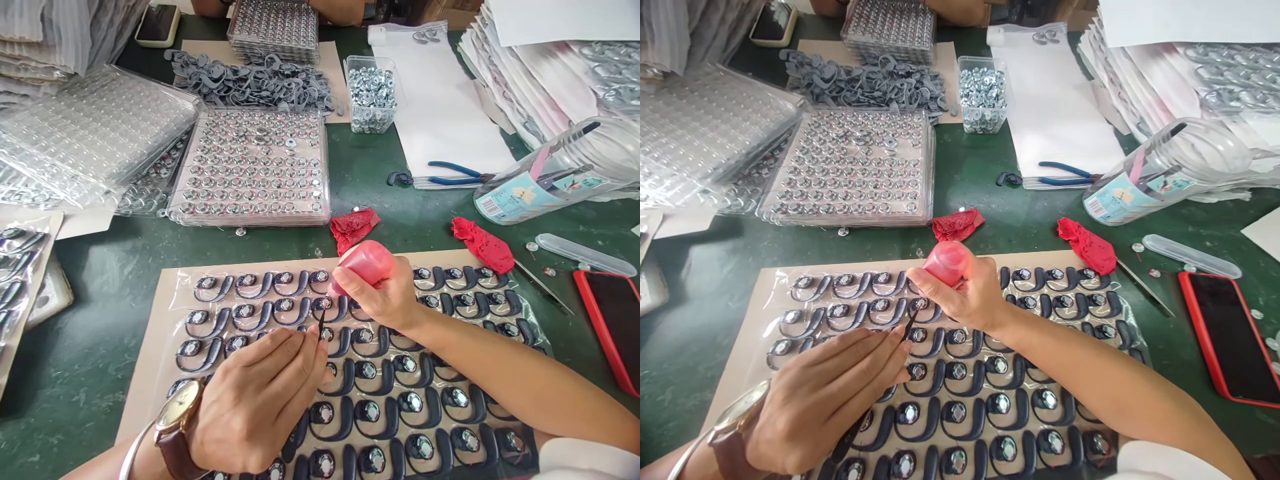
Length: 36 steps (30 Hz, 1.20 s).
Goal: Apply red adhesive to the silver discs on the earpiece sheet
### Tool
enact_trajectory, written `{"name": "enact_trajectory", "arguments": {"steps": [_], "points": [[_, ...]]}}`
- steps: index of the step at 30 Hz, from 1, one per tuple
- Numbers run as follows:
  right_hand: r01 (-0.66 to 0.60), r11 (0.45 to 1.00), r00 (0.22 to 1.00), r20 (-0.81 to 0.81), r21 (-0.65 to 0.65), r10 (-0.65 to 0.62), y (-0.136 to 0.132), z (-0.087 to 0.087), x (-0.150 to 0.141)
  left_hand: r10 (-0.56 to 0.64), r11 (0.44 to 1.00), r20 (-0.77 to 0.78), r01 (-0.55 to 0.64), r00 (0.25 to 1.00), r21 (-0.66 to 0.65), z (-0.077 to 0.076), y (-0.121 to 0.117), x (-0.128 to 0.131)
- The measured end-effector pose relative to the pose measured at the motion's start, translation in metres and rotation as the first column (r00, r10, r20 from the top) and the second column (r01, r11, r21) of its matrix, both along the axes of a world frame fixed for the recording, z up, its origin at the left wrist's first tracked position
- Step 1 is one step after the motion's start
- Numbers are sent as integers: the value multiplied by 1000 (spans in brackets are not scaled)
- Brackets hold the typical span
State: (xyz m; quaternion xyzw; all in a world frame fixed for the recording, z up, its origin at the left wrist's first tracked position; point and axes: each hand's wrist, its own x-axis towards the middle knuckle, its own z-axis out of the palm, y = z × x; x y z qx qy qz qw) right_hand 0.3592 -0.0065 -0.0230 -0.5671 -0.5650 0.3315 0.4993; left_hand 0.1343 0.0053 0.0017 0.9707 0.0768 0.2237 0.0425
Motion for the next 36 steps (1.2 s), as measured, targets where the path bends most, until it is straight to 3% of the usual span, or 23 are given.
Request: {"name": "enact_trajectory", "arguments": {"steps": [19,28,32,36], "points": [[33,999,998,-45,-3,-34,-3,6,1,-19,974,19,22,1000,-225,5,11,1],[-55,998,997,-45,31,57,-5,1,-1,91,893,112,-31,989,-450,9,26,0],[-25,999,989,-144,27,29,-2,14,2,129,878,134,-50,982,-477,9,27,1],[-39,996,974,-228,-79,20,12,31,11,70,907,107,-19,992,-421,8,28,-3]]}}
